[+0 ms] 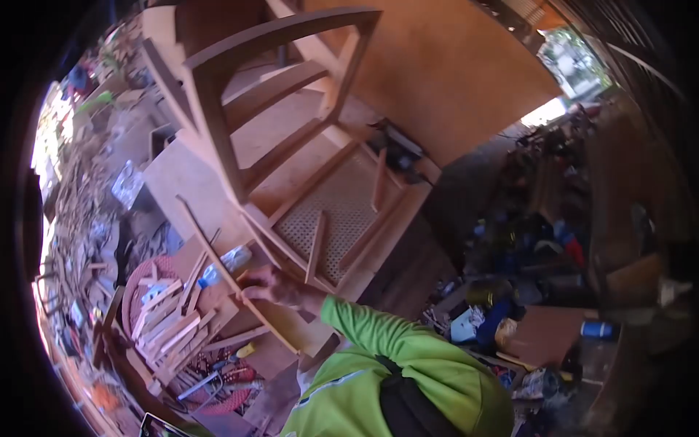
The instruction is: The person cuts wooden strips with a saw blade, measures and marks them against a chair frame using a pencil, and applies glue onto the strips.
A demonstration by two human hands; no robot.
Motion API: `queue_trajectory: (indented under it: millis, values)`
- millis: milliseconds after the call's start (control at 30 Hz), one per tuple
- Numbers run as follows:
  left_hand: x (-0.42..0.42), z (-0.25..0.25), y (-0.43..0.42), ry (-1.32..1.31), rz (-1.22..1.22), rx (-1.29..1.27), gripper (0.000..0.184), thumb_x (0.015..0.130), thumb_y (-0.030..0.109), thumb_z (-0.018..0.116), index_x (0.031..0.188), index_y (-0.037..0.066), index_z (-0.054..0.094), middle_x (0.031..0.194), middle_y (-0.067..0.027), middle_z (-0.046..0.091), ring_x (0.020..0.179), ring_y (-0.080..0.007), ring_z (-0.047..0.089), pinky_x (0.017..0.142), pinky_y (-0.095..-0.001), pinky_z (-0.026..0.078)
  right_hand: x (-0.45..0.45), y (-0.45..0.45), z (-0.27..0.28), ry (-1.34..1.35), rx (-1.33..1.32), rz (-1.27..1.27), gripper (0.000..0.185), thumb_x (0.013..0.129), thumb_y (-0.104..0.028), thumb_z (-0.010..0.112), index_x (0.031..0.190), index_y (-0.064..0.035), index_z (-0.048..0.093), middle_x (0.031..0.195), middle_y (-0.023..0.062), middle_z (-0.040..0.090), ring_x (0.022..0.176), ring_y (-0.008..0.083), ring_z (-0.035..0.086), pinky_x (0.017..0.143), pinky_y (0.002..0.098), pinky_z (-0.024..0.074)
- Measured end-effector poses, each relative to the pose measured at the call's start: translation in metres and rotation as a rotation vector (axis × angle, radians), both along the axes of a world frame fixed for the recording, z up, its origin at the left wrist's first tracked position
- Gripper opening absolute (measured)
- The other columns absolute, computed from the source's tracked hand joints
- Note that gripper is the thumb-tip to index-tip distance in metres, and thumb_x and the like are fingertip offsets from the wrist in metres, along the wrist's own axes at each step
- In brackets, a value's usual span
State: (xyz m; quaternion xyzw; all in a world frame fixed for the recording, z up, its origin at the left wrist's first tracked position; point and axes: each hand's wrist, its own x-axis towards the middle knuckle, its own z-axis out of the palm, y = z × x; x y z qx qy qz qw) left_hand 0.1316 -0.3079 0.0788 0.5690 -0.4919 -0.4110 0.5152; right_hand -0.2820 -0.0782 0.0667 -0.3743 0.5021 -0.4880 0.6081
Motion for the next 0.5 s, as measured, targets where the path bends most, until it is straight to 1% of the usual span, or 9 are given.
queue_trajectory:
  millis: [133,200,233,300,333,367,400,433,500]
  values:
    - [0.006,0.013,0.044,0.273,0.052,-0.09,0.055,0.117,0.04,0.054,0.155,0.0,0.053,0.129,-0.0101,0.068,0.115,-0.0184,0.065,0.1,-0.0346,0.051,0.007,0.0,-0.019,-0.13,-0.069,-0.015,0.037,0.107,-0.019,0.074,0.138,0.0006,0.073,0.124,0.0088,0.081,0.117,0.0158,0.073,0.106,0.0317,0.0557]
    - [0.008,0.024,0.067,0.362,-0.144,-0.125,0.061,0.119,0.043,0.05,0.16,-0.002,0.05,0.135,-0.011,0.068,0.119,-0.0186,0.064,0.105,-0.0349,0.05,0.003,0.008,-0.031,-0.245,-0.036,-0.017,0.039,0.108,-0.019,0.073,0.14,0.0017,0.071,0.125,0.0095,0.079,0.116,0.0164,0.074,0.103,0.0315,0.0571]
    - [0.009,0.033,0.079,0.301,-0.364,-0.112,0.074,0.119,0.05,0.044,0.167,-0.006,0.035,0.155,-0.0145,0.056,0.139,-0.0228,0.053,0.121,-0.0376,0.039,0.002,0.01,-0.038,-0.362,-0.006,0.0,0.04,0.109,-0.019,0.072,0.142,0.0029,0.069,0.125,0.0103,0.078,0.114,0.017,0.074,0.1,0.0313,0.0586]
    - [-0.001,0.03,0.092,0.605,-0.681,-0.114,0.078,0.114,0.05,0.054,0.167,-0.004,0.037,0.151,-0.0147,0.06,0.134,-0.0228,0.057,0.117,-0.038,0.044,0.006,0.021,-0.054,-0.488,0.038,-0.013,0.041,0.11,-0.018,0.071,0.143,0.0044,0.067,0.125,0.0116,0.077,0.111,0.0179,0.074,0.097,0.0317,0.0598]
    - [-0.035,0.04,0.108,0.666,-0.721,-0.109,0.08,0.112,0.051,0.057,0.167,-0.003,0.037,0.151,-0.0143,0.06,0.134,-0.0229,0.057,0.116,-0.0385,0.045,-0.003,0.022,-0.056,-0.587,0.093,-0.049,0.041,0.11,-0.017,0.069,0.145,0.0059,0.066,0.125,0.0129,0.076,0.108,0.0188,0.074,0.094,0.0321,0.061]
    - [-0.041,0.031,0.116,0.568,-0.615,-0.046,0.085,0.11,0.049,0.061,0.169,-0.005,0.035,0.159,-0.0139,0.055,0.129,-0.0201,0.057,0.114,-0.0368,0.045,-0.004,0.028,-0.051,-0.612,0.18,-0.164,0.042,0.111,-0.016,0.068,0.146,0.0074,0.064,0.124,0.0151,0.076,0.105,0.0203,0.074,0.093,0.0341,0.0621]
    - [-0.05,0.025,0.132,0.547,-0.597,-0.007,0.09,0.107,0.05,0.063,0.171,-0.004,0.032,0.165,-0.0142,0.051,0.133,-0.0198,0.056,0.115,-0.0372,0.044,-0.006,0.038,-0.087,-0.774,0.087,-0.164,0.042,0.11,-0.017,0.069,0.146,0.0056,0.064,0.125,0.0158,0.076,0.106,0.0203,0.074,0.094,0.0343,0.0618]
    - [-0.058,0.021,0.15,0.525,-0.579,0.033,0.095,0.104,0.051,0.065,0.173,-0.003,0.03,0.171,-0.0145,0.047,0.136,-0.0195,0.055,0.117,-0.0377,0.043,-0.018,0.041,-0.055,-0.659,0.112,-0.127,0.044,0.109,-0.019,0.071,0.145,0.0058,0.064,0.124,0.0155,0.076,0.109,0.0209,0.073,0.096,0.0351,0.061]
    - [-0.097,0.043,0.179,0.46,-0.614,0.027,0.106,0.1,0.055,0.074,0.175,-0.002,0.026,0.176,-0.0155,0.039,0.139,-0.0225,0.056,0.114,-0.0397,0.048,-0.026,0.045,-0.04,-0.71,0.223,-0.207,0.043,0.109,-0.019,0.07,0.144,0.0068,0.064,0.12,0.0131,0.075,0.109,0.0203,0.072,0.097,0.0362,0.0597]
